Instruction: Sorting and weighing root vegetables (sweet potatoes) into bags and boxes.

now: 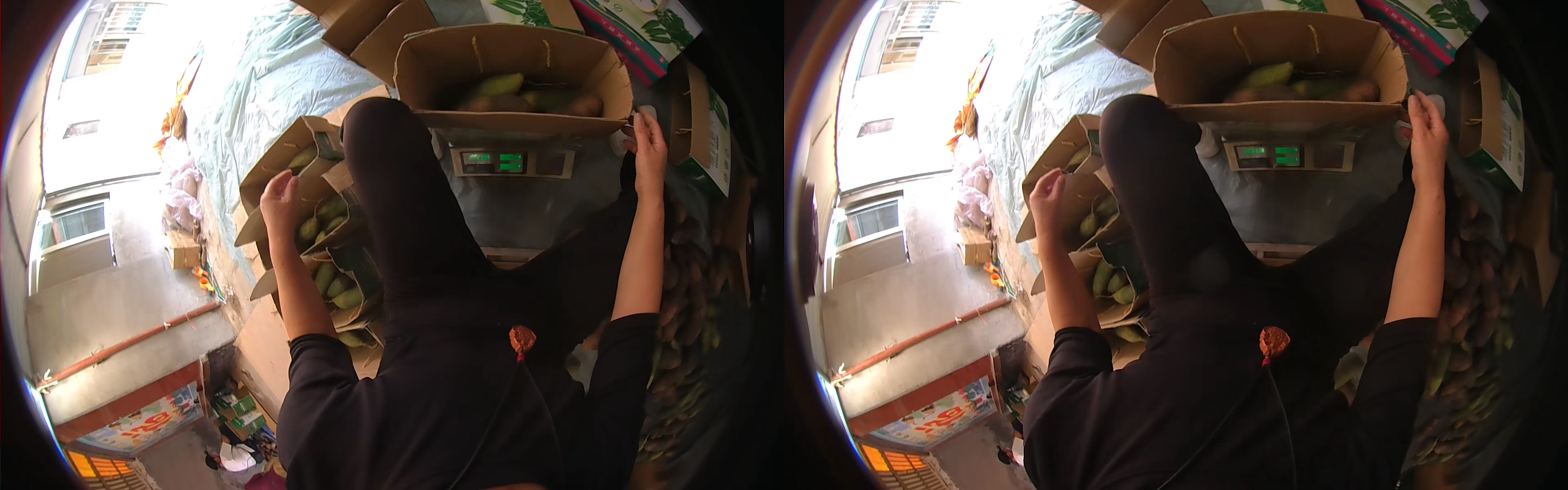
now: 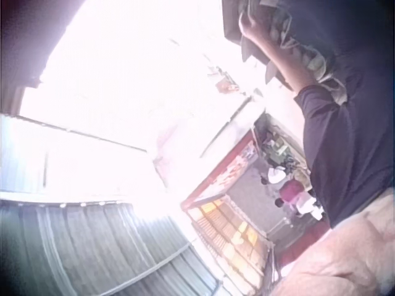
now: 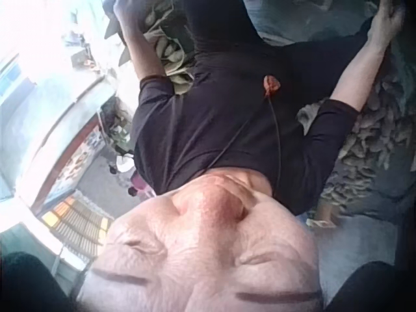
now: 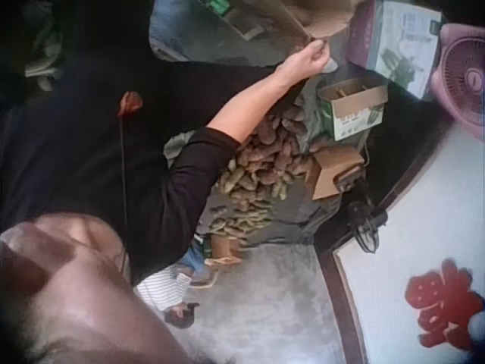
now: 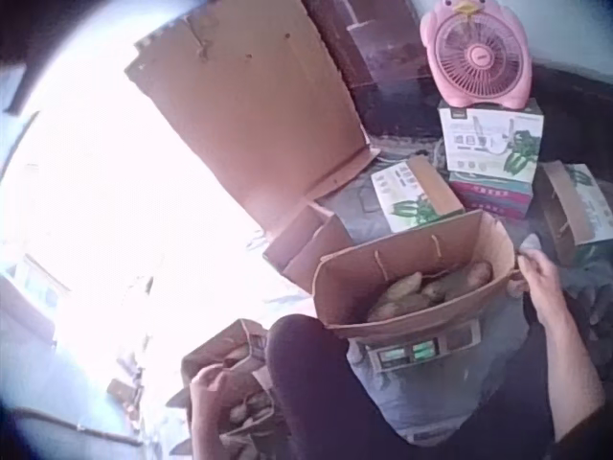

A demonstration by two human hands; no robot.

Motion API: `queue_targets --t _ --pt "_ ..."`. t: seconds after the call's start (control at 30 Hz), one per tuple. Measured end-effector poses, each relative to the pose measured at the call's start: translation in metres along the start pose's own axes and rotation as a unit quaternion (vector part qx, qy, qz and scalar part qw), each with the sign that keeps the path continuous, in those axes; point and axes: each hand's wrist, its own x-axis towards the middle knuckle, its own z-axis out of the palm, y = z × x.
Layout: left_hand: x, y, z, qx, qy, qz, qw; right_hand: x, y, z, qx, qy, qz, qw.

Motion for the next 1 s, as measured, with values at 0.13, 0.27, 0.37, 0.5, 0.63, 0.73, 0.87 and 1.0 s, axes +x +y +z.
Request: queue_targets --t 0.13,0.27,0.37,0.5,0.63,0.73,0.87,1.0 --pt "-0.083 -0.038 -0.009 0.141 -0.021 -0.005 0.99 0.001 0.0 -0.005 0.012 0.012 0.009 1.0" --pt "-0.117 -0.041 -0.002 0.28 -0.094 -0.014 0.955 0.005 0.006 -0.012 -0.008 0.003 0.0 1.0" --pt "-0.118 -0.033 -0.012 0.284 -0.11 -0.046 0.951 0.001 0.01 0.002 -0.032 0.003 -0.011 0.999" --pt "-0.107 0.004 0.025 0.267 -0.085 0.12 0.952 -0.012 -0.002 0.0 -0.061 0.025 -0.035 0.997" --pt "-0.116 -0.038 0.075 0.31 -0.239 0.162 0.906 -0.013 0.006 0.007 -0.085 0.052 -0.111 0.989" --pt "-0.09 -0.004 0.151 0.273 -0.308 0.259 0.874 -0.014 0.006 0.001 -0.073 0.086 -0.139 0.984" --pt "-0.066 0.053 0.231 0.262 -0.366 0.359 0.818 -0.02 -0.005 -0.003 -0.077 0.098 -0.101 0.987" --pt "-0.066 0.083 0.274 0.272 -0.411 0.418 0.763 -0.023 -0.004 -0.006 -0.059 0.094 -0.102 0.989"
